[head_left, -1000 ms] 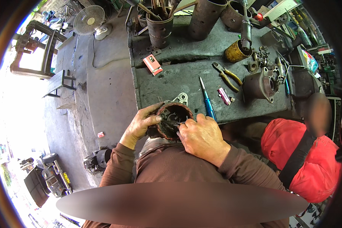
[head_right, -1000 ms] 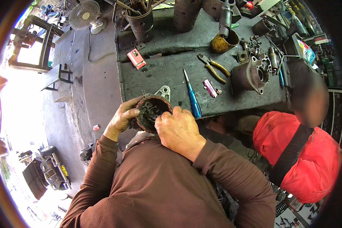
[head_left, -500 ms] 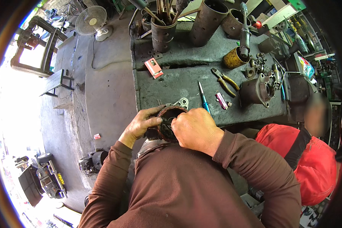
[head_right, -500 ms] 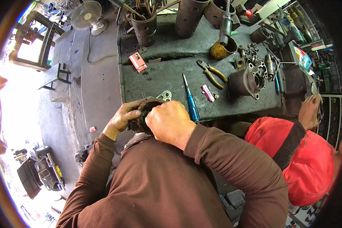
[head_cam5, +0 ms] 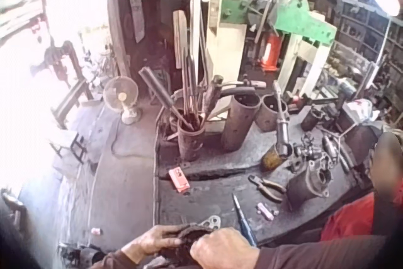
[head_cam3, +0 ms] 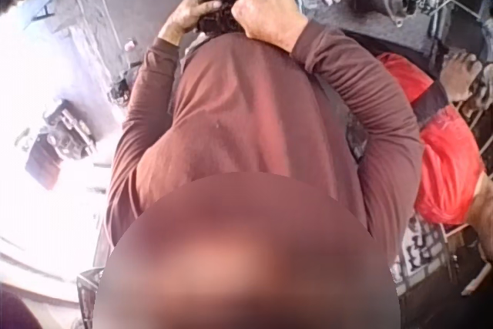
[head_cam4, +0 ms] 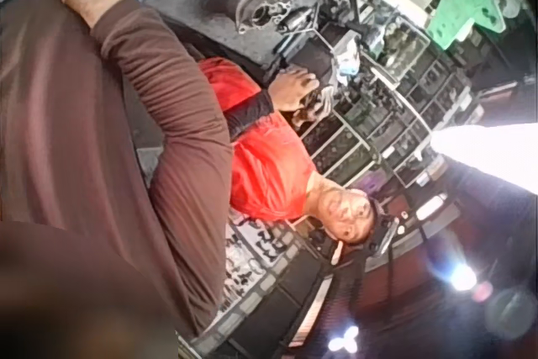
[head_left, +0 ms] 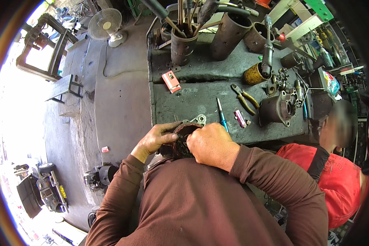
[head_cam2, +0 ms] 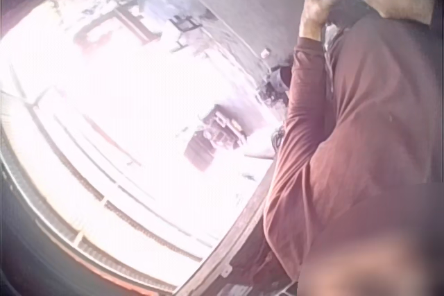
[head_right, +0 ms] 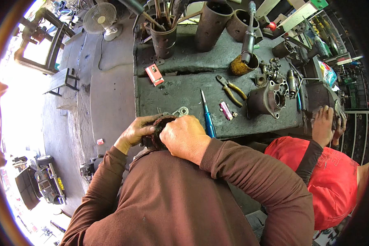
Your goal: The person uses a screwdriver to manipulate internal components of a cylindrical motor housing held in their hands. They repeatedly probe and adjust parts inside the housing while standing at a workbench in a workshop.
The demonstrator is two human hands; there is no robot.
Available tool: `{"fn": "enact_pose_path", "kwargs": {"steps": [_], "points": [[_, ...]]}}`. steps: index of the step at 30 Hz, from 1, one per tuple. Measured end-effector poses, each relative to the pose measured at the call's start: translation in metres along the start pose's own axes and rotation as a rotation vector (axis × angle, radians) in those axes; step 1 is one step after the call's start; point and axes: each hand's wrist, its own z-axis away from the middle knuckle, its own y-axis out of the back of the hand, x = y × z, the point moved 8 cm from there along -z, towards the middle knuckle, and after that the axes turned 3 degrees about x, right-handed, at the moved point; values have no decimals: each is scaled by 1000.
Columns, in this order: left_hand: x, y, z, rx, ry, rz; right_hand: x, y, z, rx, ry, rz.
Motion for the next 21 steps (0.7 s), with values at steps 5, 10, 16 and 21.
{"fn": "enact_pose_path", "kwargs": {"steps": [5, 10, 16, 21], "points": [[-1, -1, 1, 23, 19, 34, -5, -7, 6, 58, 19, 128], [-1, 1, 0, 43, 30, -18, 5, -2, 22, 166, -109, 138], [4, -4, -1, 52, 46, 46, 14, 0, 50, 215, -214, 16], [5, -7, -2, 36, 81, 44, 10, -10, 52, 229, -239, -1]]}}
